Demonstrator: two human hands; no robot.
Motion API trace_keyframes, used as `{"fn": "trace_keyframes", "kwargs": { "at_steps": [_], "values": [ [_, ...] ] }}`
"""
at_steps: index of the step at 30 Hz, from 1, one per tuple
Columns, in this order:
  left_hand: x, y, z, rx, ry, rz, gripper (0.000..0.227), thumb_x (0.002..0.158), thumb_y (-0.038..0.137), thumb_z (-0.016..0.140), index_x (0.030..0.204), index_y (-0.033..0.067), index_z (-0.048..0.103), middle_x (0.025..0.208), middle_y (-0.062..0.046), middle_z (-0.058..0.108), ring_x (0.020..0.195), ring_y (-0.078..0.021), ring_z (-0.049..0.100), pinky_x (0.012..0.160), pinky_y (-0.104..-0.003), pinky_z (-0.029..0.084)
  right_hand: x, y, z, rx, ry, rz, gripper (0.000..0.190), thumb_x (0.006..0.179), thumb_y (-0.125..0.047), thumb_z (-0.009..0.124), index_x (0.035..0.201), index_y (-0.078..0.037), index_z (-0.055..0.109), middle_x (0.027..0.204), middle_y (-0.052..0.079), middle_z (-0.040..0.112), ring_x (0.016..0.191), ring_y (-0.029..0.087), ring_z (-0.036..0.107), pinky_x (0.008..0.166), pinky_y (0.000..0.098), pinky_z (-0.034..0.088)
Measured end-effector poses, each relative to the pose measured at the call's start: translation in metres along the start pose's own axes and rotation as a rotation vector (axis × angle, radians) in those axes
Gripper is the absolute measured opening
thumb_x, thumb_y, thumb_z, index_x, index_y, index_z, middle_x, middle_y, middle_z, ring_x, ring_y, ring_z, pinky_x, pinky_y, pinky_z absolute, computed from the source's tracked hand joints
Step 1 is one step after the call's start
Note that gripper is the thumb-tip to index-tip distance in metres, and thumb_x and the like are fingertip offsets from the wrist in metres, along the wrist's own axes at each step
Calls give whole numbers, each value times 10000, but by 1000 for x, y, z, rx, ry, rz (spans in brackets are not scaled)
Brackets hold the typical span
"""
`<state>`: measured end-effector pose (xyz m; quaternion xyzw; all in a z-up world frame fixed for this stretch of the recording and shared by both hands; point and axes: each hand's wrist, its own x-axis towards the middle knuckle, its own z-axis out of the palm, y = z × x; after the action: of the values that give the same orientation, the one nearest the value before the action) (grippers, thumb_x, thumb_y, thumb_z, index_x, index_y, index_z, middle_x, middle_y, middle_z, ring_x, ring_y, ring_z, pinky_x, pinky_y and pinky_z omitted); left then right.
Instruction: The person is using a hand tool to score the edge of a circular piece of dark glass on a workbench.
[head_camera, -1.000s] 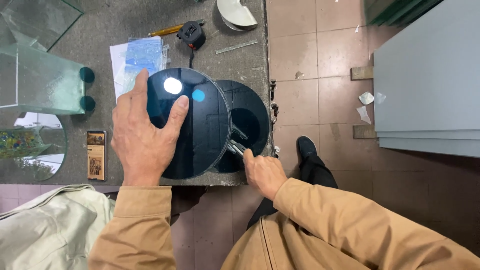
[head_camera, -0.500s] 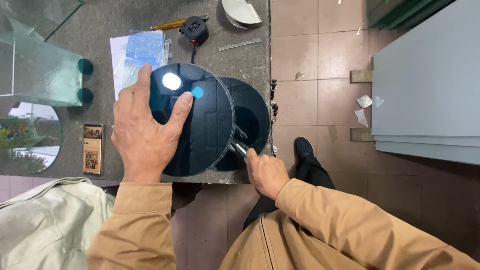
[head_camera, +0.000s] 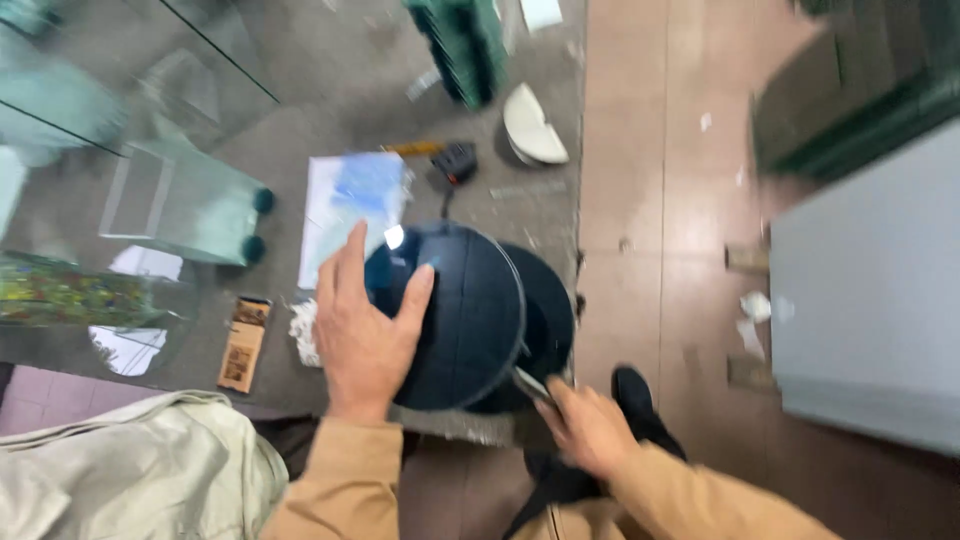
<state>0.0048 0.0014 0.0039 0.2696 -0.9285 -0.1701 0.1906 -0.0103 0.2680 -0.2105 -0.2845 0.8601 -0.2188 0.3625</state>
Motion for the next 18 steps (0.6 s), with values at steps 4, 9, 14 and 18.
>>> {"fn": "trace_keyframes", "kwargs": {
  "at_steps": [4,9,14,18],
  "values": [
    [-4,-3,-13,-207,400,53,455,1035,258,781,1409,13,695,1355,-218,672,1286,-409,654,1121,-534,527,-34,67,10,-47,32,100,295,1049,-610,602,1251,-396,612,891,148,780,908,438,761,834,524,574],
    [-34,14,-54,-152,444,-38,323,1013,284,776,1271,96,826,1076,-104,700,1026,-346,642,935,-503,534,-1,87,-44,-147,117,180,338,985,-676,654,1242,-461,613,782,137,733,853,372,794,809,445,583],
    [-113,22,-10,-265,436,-332,290,900,495,811,1079,304,937,1099,5,718,991,-219,705,805,-428,634,31,75,-128,-133,392,146,340,904,-619,737,1066,-323,687,710,110,742,788,342,842,751,388,585],
    [-191,-28,116,-368,495,-508,348,865,548,842,1099,291,866,1111,5,701,1025,-205,706,939,-453,606,33,25,-200,-156,536,167,358,864,-587,779,977,-252,723,674,98,748,755,329,867,722,360,586]
  ]
}}
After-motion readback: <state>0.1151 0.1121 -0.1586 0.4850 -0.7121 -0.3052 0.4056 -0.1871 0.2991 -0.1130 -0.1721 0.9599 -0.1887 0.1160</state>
